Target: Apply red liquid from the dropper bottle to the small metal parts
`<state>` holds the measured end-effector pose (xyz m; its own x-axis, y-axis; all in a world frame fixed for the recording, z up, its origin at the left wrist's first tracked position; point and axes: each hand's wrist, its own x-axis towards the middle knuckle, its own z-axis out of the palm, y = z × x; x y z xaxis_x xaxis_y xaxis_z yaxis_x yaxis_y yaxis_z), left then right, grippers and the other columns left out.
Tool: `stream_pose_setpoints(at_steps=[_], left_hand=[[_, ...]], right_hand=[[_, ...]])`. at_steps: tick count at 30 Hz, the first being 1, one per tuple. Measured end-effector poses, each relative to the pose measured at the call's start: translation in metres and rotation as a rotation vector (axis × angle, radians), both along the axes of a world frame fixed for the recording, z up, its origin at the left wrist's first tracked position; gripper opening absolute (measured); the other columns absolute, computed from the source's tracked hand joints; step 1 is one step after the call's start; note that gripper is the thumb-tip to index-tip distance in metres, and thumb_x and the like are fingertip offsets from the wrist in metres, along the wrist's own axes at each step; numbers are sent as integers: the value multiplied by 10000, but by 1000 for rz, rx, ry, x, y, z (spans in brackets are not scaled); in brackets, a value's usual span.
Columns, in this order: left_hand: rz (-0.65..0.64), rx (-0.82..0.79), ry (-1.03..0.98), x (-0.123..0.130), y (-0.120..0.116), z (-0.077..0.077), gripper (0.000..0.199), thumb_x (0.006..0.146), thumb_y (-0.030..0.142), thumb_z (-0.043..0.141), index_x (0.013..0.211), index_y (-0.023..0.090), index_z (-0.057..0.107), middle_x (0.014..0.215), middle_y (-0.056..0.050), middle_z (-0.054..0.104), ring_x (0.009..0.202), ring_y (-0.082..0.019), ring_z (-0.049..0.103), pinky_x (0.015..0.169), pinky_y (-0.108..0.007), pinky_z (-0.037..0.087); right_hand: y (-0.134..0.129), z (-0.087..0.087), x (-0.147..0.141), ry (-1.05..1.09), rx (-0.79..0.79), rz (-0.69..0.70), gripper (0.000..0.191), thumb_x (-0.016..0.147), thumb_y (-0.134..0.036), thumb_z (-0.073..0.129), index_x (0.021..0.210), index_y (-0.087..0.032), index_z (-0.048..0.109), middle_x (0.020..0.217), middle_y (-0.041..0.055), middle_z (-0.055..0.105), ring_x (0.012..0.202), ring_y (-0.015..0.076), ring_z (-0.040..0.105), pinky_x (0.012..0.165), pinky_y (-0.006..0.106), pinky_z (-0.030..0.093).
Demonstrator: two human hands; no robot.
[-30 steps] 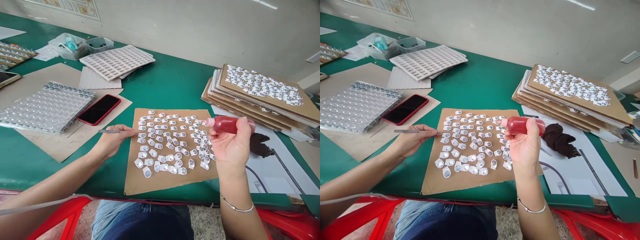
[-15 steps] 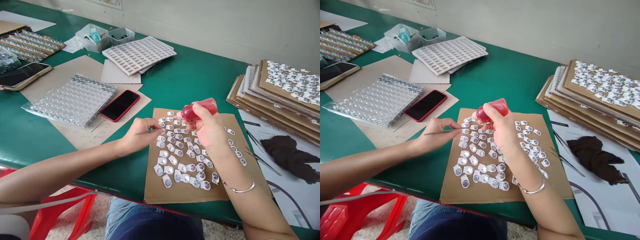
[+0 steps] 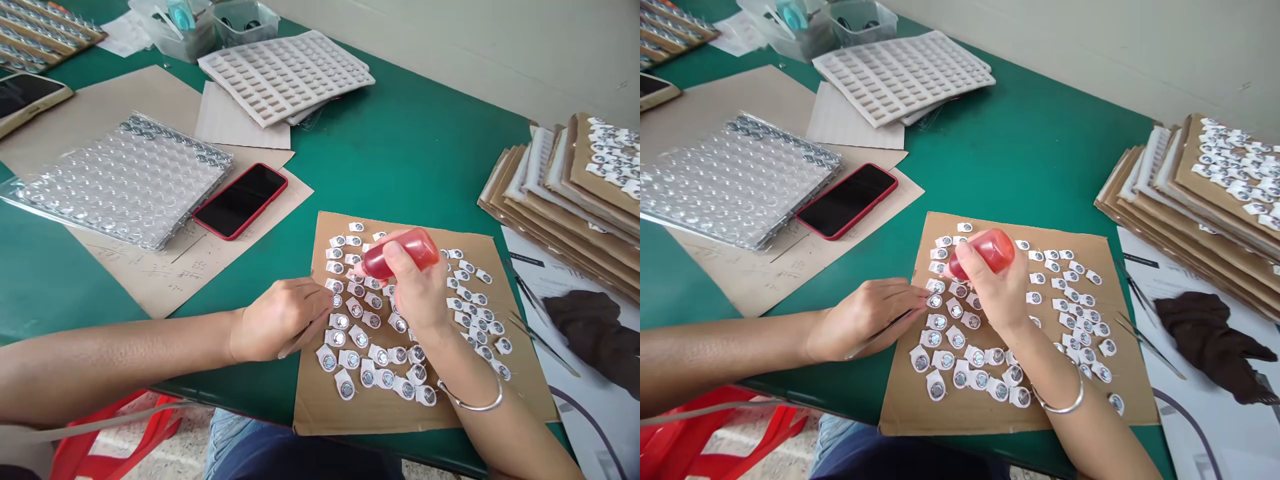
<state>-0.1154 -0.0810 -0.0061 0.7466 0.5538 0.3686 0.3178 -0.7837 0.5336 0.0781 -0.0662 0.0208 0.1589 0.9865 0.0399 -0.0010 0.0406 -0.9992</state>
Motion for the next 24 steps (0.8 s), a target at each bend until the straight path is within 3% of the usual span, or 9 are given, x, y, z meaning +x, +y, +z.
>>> stream_pose_setpoints(at_steps=[5,15,19,24], left_hand=[[-2,48,22,1,-2,0,149,851,88,432,848,139,572,784,-81,646,732,-174,613,681,-308,521],[-3,60,65,0,-3,-4,141,827,86,450,842,132,582,763,-86,638,731,-188,595,682,-329,528],[-21,171,131,3,-6,-7,136,834,71,450,788,114,570,761,-110,624,774,-209,589,686,-335,522],[-47,389,233,7,-11,-9,153,820,54,463,730,101,577,737,-124,618,716,-210,568,607,-323,495]], right_hand=[[-5,5,-4,-38,61,19,151,738,-372,648,741,-221,642,591,-20,611,488,125,628,463,256,521],[-8,3,-4,-147,57,64,114,758,-335,628,782,-226,648,608,-16,633,556,134,642,513,258,514],[-9,-2,-3,-219,67,124,72,760,-285,628,801,-227,638,653,-18,642,599,137,636,581,284,520],[-9,-11,-4,-454,210,107,80,741,-278,657,794,-238,613,770,-16,637,693,135,613,669,302,508]])
